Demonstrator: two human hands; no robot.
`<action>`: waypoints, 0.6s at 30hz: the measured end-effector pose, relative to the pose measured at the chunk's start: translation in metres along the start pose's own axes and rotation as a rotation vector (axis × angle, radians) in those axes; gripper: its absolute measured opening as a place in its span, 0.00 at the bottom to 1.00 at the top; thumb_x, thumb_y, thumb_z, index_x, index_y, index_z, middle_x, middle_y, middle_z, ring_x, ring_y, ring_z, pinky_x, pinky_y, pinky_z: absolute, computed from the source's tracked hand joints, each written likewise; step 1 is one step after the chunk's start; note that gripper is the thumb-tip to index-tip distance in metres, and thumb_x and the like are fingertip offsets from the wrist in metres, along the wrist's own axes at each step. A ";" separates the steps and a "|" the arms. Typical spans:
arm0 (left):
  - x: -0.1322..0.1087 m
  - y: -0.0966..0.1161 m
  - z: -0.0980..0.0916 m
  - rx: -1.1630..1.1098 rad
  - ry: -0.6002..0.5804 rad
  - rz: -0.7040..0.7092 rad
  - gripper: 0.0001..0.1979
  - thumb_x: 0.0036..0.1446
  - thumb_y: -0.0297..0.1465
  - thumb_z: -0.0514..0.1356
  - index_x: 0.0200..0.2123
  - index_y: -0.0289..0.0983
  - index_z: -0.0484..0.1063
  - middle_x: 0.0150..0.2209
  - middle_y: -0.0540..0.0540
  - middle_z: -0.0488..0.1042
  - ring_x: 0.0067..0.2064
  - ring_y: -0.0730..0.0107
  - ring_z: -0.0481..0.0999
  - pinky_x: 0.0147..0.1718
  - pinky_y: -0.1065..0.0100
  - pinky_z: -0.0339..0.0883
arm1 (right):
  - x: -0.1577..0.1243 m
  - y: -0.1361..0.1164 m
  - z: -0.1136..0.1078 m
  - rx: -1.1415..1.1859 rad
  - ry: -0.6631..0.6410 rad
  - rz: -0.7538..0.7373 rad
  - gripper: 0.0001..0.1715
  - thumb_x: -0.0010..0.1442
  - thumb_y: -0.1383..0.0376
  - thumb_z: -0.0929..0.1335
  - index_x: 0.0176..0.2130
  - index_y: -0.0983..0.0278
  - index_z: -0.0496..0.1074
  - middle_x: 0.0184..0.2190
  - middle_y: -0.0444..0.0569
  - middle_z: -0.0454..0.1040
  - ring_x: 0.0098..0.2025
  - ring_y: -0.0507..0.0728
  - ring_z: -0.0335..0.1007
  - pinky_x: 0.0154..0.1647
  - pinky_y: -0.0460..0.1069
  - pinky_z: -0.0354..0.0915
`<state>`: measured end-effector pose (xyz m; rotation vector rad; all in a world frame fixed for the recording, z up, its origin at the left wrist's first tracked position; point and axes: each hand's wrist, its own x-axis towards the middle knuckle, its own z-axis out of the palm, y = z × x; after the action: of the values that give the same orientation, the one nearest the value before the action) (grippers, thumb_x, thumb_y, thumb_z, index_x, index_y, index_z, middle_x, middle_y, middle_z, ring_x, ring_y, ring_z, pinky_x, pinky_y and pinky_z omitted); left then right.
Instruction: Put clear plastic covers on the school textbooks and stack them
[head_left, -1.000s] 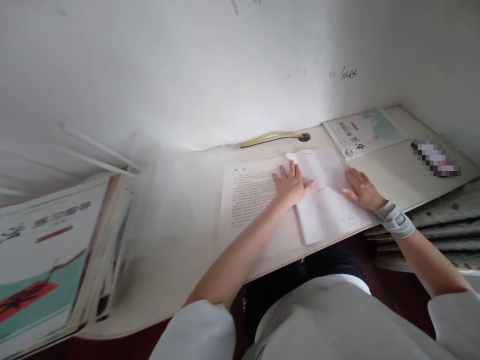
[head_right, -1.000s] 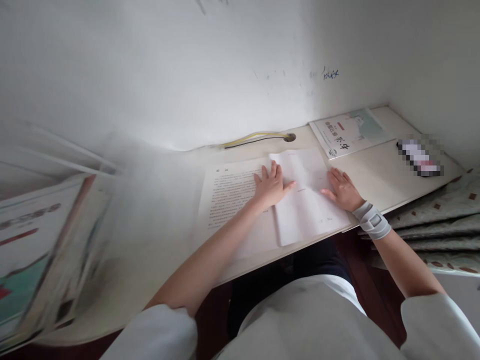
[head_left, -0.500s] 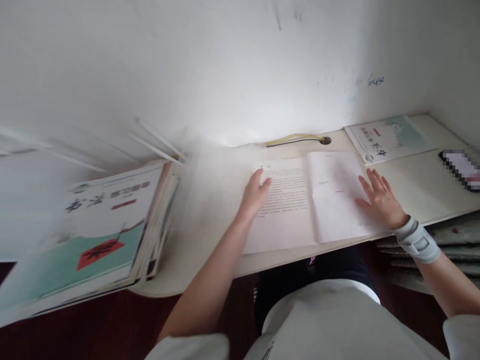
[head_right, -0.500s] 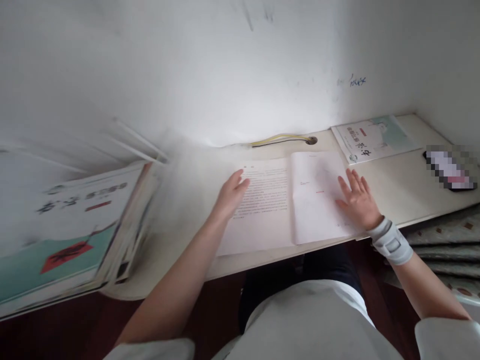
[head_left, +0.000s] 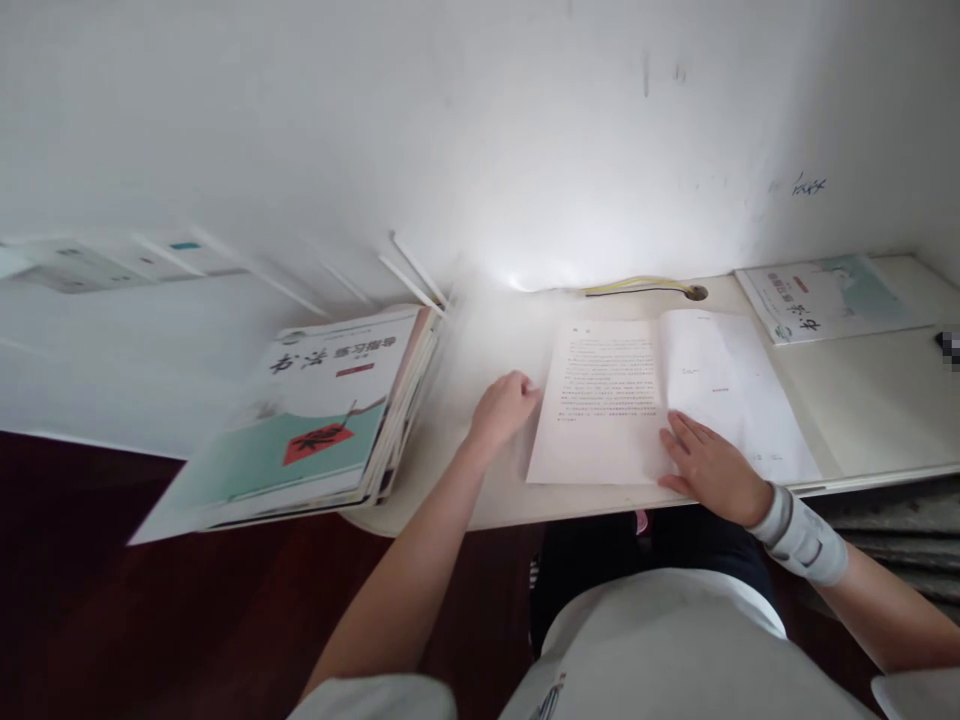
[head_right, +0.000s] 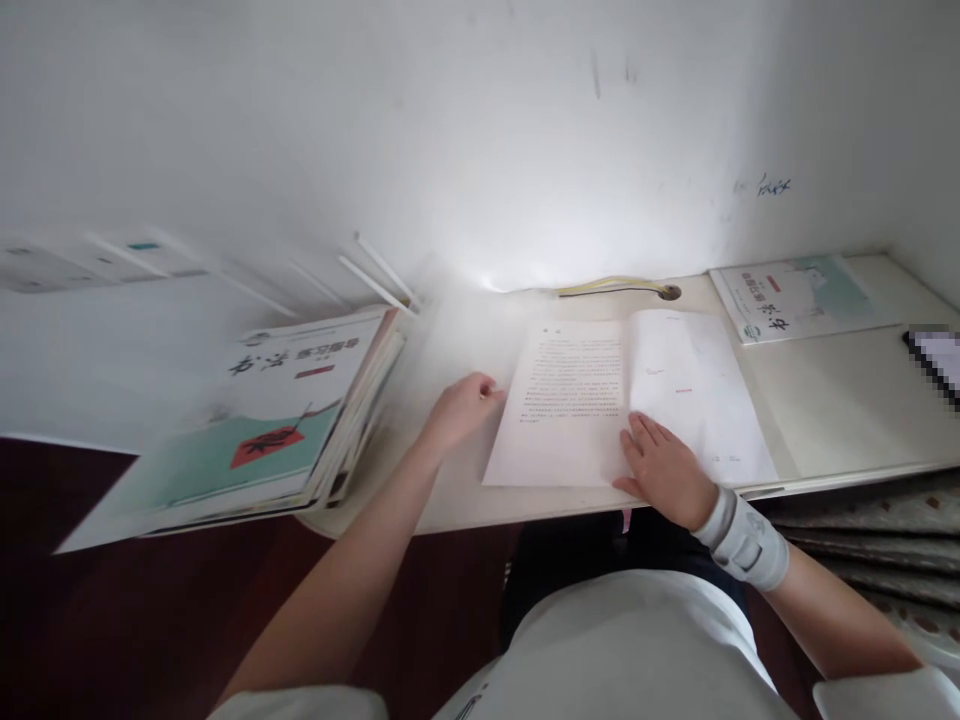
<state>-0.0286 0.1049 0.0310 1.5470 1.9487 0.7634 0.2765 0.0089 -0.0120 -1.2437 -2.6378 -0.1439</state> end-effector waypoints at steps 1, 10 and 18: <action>0.000 0.002 -0.001 -0.060 -0.048 -0.028 0.06 0.40 0.32 0.61 0.23 0.37 0.67 0.35 0.39 0.75 0.49 0.49 0.72 0.49 0.55 0.62 | 0.000 0.001 0.000 0.013 0.012 -0.005 0.31 0.58 0.55 0.66 0.52 0.76 0.67 0.56 0.71 0.63 0.59 0.68 0.60 0.56 0.59 0.61; -0.032 0.073 -0.026 -1.055 -0.424 0.045 0.10 0.49 0.33 0.61 0.23 0.38 0.61 0.43 0.43 0.77 0.46 0.60 0.76 0.46 0.58 0.67 | 0.031 -0.001 -0.048 0.846 0.127 0.212 0.37 0.60 0.47 0.60 0.61 0.65 0.58 0.58 0.61 0.64 0.58 0.65 0.62 0.56 0.62 0.63; -0.065 0.123 0.003 -1.159 -0.643 0.108 0.09 0.52 0.30 0.60 0.25 0.37 0.61 0.44 0.42 0.77 0.50 0.55 0.74 0.51 0.49 0.62 | 0.076 0.022 -0.105 1.793 0.002 0.441 0.24 0.58 0.51 0.65 0.50 0.61 0.67 0.44 0.50 0.75 0.45 0.58 0.72 0.46 0.56 0.70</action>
<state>0.0701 0.0644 0.1206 0.9473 0.6807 1.0015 0.2629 0.0606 0.1084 -0.8602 -1.2594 1.7332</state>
